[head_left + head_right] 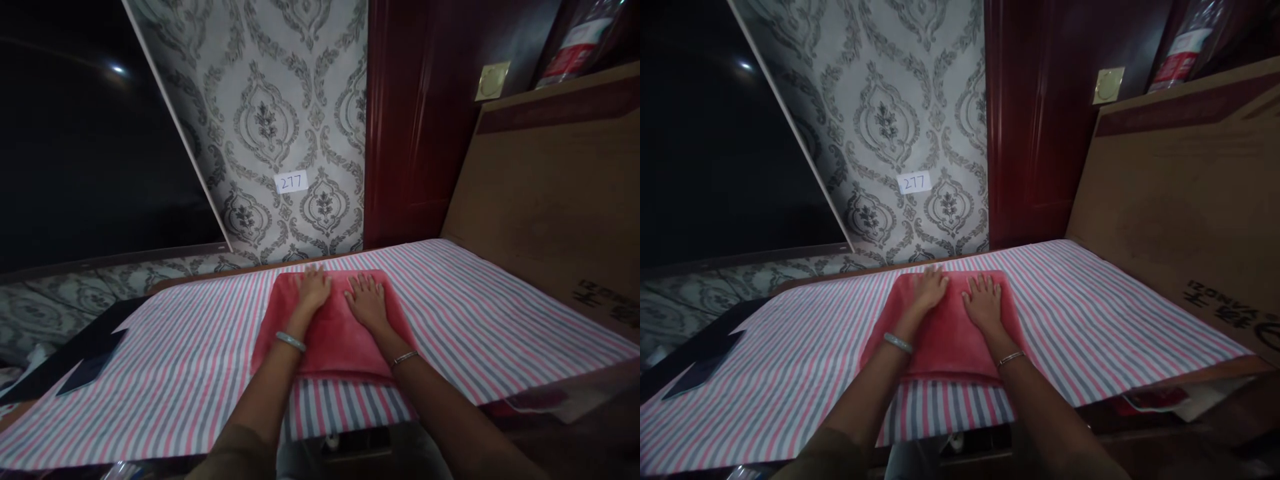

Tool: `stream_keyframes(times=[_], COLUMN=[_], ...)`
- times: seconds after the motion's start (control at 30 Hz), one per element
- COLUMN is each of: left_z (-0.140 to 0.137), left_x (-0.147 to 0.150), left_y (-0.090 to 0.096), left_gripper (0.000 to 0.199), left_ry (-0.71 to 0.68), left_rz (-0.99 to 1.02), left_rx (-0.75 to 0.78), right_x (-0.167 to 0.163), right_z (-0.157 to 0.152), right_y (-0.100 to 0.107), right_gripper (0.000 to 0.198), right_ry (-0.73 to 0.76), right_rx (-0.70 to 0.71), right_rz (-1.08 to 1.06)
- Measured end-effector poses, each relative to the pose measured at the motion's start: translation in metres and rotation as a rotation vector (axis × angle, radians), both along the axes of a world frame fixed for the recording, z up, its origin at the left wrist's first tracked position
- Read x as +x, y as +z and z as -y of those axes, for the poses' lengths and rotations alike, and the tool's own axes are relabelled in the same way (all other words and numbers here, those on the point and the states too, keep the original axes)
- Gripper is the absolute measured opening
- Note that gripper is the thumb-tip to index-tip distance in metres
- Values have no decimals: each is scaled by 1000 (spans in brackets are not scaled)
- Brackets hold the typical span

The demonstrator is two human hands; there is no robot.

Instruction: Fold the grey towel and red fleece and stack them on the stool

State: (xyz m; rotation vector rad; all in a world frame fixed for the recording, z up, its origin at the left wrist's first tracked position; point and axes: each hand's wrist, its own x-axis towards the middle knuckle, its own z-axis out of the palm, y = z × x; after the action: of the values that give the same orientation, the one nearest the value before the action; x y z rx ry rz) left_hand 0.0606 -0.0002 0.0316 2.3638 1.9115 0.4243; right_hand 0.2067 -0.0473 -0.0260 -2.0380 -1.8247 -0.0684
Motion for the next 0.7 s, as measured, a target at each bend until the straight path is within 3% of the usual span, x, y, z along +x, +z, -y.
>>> stream_keyframes(times=[0.1,0.2,0.33,0.53,0.7], left_z=[-2,-6,-13,-10,-1], left_x=[25,24,-6,-53,-81], left_y=[-8,-25,-39,-27,-24], left_gripper=[57,57,61,62,63], left_ry=[-172,-117,-30,67,169], left_rz=[-44,-86,-127,-199,-119], left_rx=[-28,-41,6,6,-123], right_x=[1,1,0,-1,0], right_z=[0,1,4,6,5], right_y=[-2,-3,-1,2,-1], right_gripper=[56,56,56,56,57], right_ry=[2,0,7,0,-2], right_rx=[-2,-7,-4,-23,-29], right_rz=[8,29,49,45,34])
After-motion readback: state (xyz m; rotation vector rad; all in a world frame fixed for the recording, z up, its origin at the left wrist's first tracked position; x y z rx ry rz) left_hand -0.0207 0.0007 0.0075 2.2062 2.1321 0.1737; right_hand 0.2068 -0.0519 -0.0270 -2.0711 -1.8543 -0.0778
